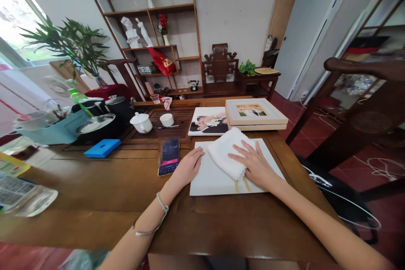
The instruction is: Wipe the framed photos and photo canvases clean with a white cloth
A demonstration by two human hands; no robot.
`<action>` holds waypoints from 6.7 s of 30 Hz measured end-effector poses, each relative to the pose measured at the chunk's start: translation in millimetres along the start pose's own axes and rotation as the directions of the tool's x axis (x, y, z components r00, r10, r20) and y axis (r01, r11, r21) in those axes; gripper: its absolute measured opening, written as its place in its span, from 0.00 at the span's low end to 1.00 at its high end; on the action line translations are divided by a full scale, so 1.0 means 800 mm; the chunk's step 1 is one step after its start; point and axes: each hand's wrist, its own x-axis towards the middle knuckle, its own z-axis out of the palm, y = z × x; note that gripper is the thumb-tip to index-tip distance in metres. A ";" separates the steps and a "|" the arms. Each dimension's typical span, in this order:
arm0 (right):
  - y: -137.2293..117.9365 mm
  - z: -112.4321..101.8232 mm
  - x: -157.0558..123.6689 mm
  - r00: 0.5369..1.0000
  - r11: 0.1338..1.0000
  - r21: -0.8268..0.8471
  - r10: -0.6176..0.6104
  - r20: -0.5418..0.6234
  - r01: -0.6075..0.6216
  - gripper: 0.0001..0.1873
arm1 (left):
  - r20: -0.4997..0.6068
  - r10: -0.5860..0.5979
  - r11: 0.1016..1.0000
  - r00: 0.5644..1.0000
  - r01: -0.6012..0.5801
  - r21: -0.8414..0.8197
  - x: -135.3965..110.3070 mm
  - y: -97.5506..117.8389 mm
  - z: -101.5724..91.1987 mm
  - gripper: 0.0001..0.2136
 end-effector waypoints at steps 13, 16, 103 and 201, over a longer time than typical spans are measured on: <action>-0.019 -0.002 -0.001 0.944 0.930 0.184 -0.329 0.029 0.319 0.37 | 0.031 0.009 0.999 0.999 -0.008 -0.034 0.000 0.000 -0.003 0.14; -0.008 0.003 0.003 0.999 0.998 0.051 -0.041 -0.023 0.042 0.36 | -0.002 0.010 1.000 1.000 -0.010 0.003 0.000 0.000 -0.001 0.14; -0.016 -0.015 -0.015 0.997 0.994 -0.080 0.073 -0.010 -0.074 0.27 | -0.011 0.002 1.000 1.000 -0.002 0.009 0.000 0.001 -0.001 0.14; -0.056 -0.008 -0.015 0.844 0.787 0.317 -0.526 -0.100 0.529 0.22 | 0.005 -0.004 1.000 1.000 0.005 -0.015 0.000 0.000 -0.001 0.14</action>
